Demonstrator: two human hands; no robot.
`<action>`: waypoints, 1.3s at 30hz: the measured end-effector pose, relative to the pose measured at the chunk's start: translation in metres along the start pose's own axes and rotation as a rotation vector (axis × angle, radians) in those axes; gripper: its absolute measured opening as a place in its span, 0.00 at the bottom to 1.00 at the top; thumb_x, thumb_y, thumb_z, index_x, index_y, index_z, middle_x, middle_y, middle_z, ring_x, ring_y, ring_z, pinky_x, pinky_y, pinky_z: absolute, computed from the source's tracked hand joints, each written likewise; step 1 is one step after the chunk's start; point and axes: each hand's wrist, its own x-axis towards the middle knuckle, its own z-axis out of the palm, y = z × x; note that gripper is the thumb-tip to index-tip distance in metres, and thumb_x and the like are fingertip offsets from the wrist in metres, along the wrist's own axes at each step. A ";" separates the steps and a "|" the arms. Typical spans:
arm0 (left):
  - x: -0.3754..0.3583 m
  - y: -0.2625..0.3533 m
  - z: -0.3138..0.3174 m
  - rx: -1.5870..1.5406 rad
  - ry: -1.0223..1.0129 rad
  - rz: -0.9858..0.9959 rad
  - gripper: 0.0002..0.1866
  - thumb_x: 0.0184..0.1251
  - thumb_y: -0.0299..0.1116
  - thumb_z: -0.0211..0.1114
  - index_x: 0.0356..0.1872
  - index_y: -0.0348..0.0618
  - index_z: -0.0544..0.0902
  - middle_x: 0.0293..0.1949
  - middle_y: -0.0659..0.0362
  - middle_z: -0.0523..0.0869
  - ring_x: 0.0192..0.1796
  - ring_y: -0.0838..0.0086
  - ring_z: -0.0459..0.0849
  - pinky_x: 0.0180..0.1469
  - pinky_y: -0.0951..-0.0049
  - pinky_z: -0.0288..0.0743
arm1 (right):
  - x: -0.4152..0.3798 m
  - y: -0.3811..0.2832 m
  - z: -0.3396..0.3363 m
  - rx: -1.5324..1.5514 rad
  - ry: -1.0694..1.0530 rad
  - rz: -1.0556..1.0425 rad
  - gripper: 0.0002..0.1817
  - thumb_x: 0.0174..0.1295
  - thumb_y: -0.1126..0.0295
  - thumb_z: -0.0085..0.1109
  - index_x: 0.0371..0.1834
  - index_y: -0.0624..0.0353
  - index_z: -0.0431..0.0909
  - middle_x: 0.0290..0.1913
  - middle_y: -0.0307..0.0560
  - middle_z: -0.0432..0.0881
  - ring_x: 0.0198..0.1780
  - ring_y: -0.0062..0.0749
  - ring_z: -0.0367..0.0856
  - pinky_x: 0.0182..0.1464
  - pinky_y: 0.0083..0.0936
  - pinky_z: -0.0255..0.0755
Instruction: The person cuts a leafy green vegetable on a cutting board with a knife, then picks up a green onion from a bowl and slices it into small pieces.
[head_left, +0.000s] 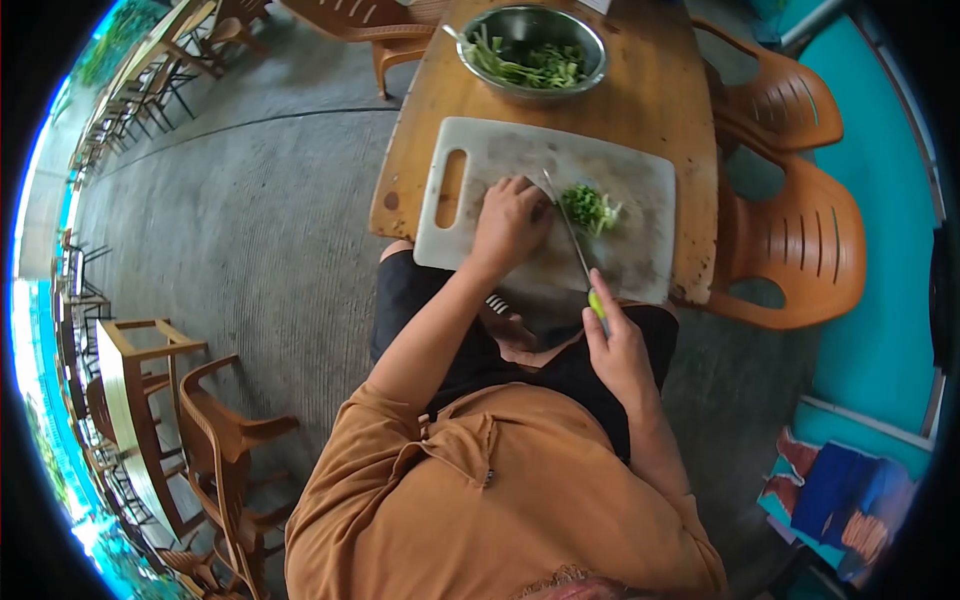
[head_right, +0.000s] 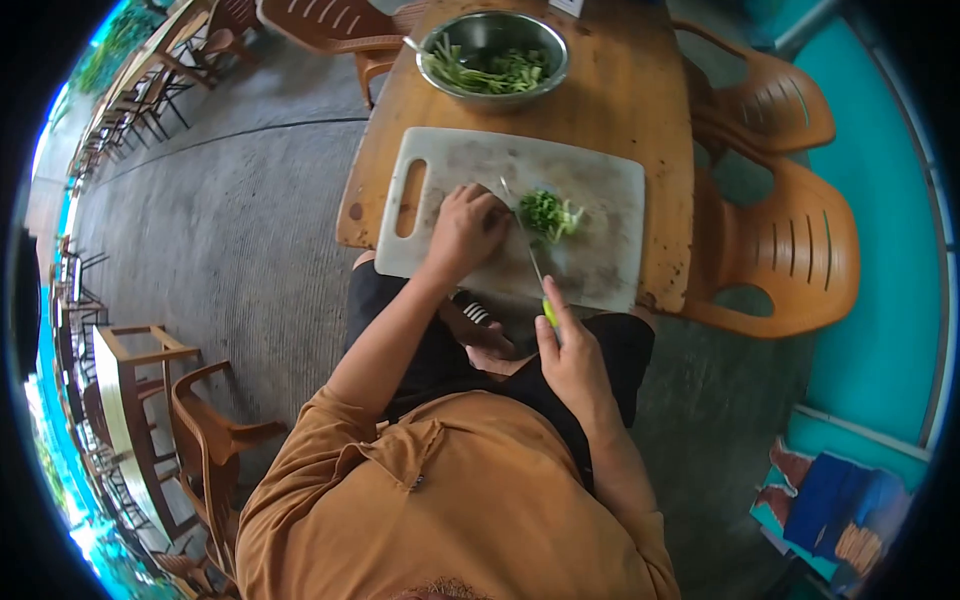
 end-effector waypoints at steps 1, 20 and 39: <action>0.000 -0.002 0.000 0.008 -0.029 -0.013 0.06 0.61 0.30 0.78 0.36 0.44 0.89 0.40 0.54 0.87 0.49 0.51 0.85 0.55 0.51 0.79 | -0.003 0.001 0.000 -0.001 0.010 0.010 0.30 0.85 0.67 0.57 0.88 0.53 0.65 0.76 0.68 0.80 0.74 0.64 0.81 0.69 0.46 0.82; 0.004 0.001 -0.008 -0.010 -0.113 -0.067 0.05 0.62 0.28 0.76 0.38 0.42 0.91 0.43 0.53 0.88 0.52 0.51 0.85 0.59 0.52 0.80 | -0.001 0.000 -0.009 0.045 -0.027 0.033 0.30 0.86 0.67 0.55 0.88 0.53 0.65 0.70 0.71 0.83 0.70 0.67 0.83 0.66 0.47 0.83; -0.002 0.008 -0.001 0.068 -0.039 -0.061 0.04 0.65 0.30 0.76 0.38 0.44 0.91 0.43 0.55 0.88 0.50 0.53 0.84 0.58 0.53 0.78 | -0.001 0.011 0.010 -0.058 0.079 -0.038 0.31 0.83 0.69 0.57 0.88 0.51 0.65 0.56 0.75 0.88 0.56 0.72 0.88 0.54 0.54 0.86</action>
